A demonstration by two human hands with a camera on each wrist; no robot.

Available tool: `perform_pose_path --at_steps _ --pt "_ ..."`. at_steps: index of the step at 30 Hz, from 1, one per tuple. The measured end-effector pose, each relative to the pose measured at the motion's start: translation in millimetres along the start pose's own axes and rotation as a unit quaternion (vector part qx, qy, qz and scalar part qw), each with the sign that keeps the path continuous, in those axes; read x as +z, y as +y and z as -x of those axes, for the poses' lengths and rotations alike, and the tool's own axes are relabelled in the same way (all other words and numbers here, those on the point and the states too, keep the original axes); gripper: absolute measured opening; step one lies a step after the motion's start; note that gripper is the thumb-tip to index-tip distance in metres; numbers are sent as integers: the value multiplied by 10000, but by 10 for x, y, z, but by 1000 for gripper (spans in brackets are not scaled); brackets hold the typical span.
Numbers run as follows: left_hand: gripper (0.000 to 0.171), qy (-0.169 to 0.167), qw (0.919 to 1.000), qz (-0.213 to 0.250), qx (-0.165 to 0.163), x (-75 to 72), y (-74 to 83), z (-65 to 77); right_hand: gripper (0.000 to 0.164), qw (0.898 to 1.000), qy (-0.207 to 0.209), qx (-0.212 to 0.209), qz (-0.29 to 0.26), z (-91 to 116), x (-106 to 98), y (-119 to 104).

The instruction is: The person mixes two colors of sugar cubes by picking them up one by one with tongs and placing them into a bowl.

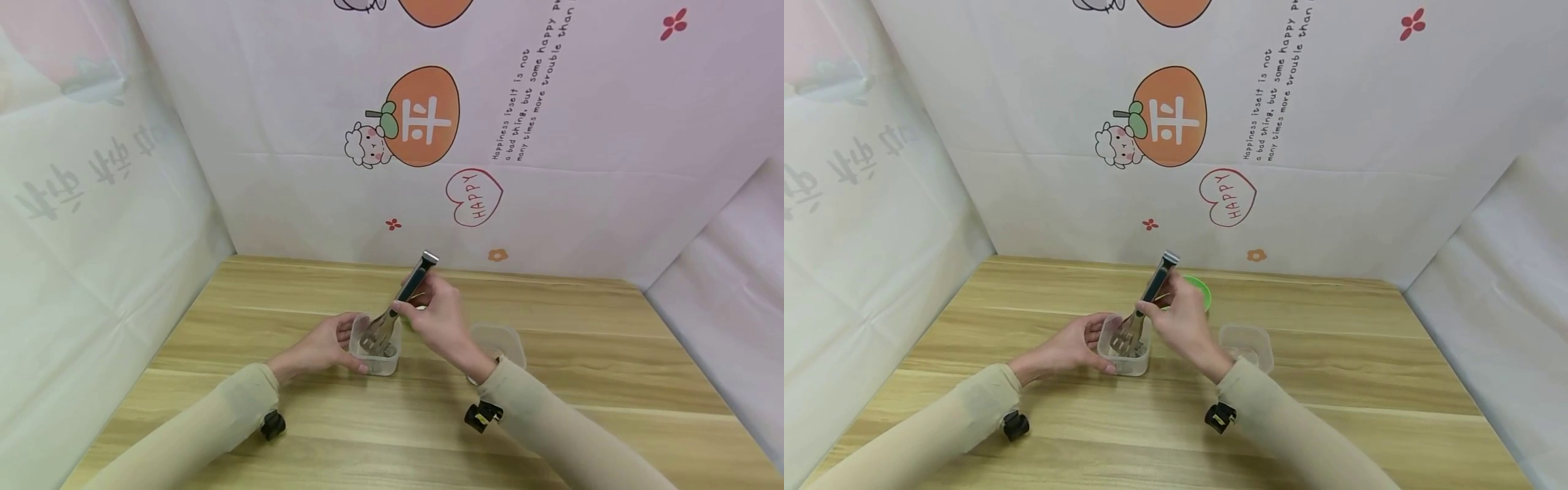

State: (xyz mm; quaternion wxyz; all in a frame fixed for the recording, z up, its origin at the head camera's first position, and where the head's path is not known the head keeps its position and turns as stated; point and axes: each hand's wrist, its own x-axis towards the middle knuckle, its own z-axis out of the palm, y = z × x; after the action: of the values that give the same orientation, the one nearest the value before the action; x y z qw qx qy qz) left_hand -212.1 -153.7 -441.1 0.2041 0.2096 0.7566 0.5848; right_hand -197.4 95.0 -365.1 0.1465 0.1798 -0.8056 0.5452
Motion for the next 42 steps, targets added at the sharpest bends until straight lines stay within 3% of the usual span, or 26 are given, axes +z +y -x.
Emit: perform_pose_path --at_steps 13,27,42 --pt "99 52 10000 0 -13 7 5 -1 28 9996 -187 174 70 25 108 47" --pt "99 14 10000 6 37 5 -2 -12 27 9999 86 -28 70 8 176 153" --pt "101 52 10000 -47 -52 11 14 -7 26 9997 151 117 -130 -5 164 155"
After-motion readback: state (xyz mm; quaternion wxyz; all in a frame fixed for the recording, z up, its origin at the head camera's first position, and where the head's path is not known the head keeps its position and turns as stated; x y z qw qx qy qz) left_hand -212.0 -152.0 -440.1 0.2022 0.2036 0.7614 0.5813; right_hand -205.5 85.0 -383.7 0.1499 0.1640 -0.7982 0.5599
